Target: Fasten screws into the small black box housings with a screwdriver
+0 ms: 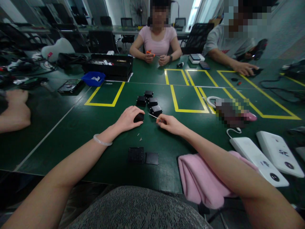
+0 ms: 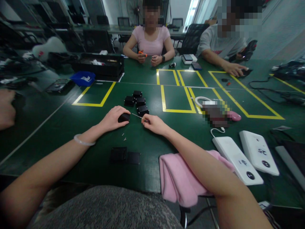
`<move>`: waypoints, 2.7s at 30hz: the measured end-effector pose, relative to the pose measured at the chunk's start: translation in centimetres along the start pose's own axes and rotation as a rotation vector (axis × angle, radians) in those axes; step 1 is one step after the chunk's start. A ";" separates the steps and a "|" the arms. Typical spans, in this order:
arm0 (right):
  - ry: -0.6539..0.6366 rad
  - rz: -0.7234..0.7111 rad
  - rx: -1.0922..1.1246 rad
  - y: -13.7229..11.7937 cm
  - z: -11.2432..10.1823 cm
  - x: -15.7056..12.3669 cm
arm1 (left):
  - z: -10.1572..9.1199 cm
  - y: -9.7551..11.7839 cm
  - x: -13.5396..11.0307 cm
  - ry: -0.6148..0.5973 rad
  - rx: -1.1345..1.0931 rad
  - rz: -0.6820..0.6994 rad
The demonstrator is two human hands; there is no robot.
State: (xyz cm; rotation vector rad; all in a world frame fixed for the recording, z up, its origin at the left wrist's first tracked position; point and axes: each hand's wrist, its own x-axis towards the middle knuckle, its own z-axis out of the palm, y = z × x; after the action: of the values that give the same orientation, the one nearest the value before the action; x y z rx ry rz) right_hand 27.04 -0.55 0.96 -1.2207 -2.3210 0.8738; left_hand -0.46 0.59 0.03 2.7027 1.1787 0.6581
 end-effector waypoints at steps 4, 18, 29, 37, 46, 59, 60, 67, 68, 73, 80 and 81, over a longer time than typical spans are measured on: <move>-0.037 0.019 0.081 -0.6 0.5 0.5 | 0.1 -0.1 0.1 -0.006 -0.003 -0.003; 0.075 0.168 0.139 -3.4 3.7 4.9 | 0.2 0.0 0.1 0.004 0.001 0.024; 0.061 0.196 0.077 -3.9 3.9 5.2 | 0.4 -0.2 0.1 0.011 -0.001 0.019; 0.075 0.221 0.057 -4.0 4.1 5.2 | 0.4 -0.2 0.1 0.026 -0.001 0.019; 0.087 0.237 0.045 -4.2 4.2 5.0 | 0.2 0.0 0.0 0.009 -0.021 -0.014; 0.109 0.194 0.130 -3.6 4.2 5.0 | 0.3 -0.3 -0.1 0.002 -0.035 -0.028; 0.106 0.189 0.137 -3.6 4.2 5.0 | 0.2 -0.2 -0.1 0.001 -0.036 -0.028; 0.002 0.143 0.091 -3.9 3.8 3.4 | 0.0 0.1 0.0 -0.005 -0.042 -0.035; -0.028 0.134 0.058 -4.0 3.7 2.9 | 0.0 0.0 -0.1 -0.004 -0.040 -0.037; -0.162 0.048 -0.177 -4.9 3.5 1.1 | 0.1 0.0 -0.1 -0.007 -0.030 -0.046; -0.239 -0.030 -0.294 -5.0 3.4 0.6 | -0.1 0.0 -0.2 -0.018 -0.038 -0.058; -0.237 -0.029 -0.276 -4.9 3.3 0.6 | -0.1 0.0 -0.2 -0.020 -0.041 -0.058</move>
State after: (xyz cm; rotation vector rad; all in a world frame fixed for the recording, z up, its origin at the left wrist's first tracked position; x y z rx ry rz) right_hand 21.88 -3.37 1.88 -1.2425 -2.7158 0.7414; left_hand -0.63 0.42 0.08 2.6246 1.2192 0.6383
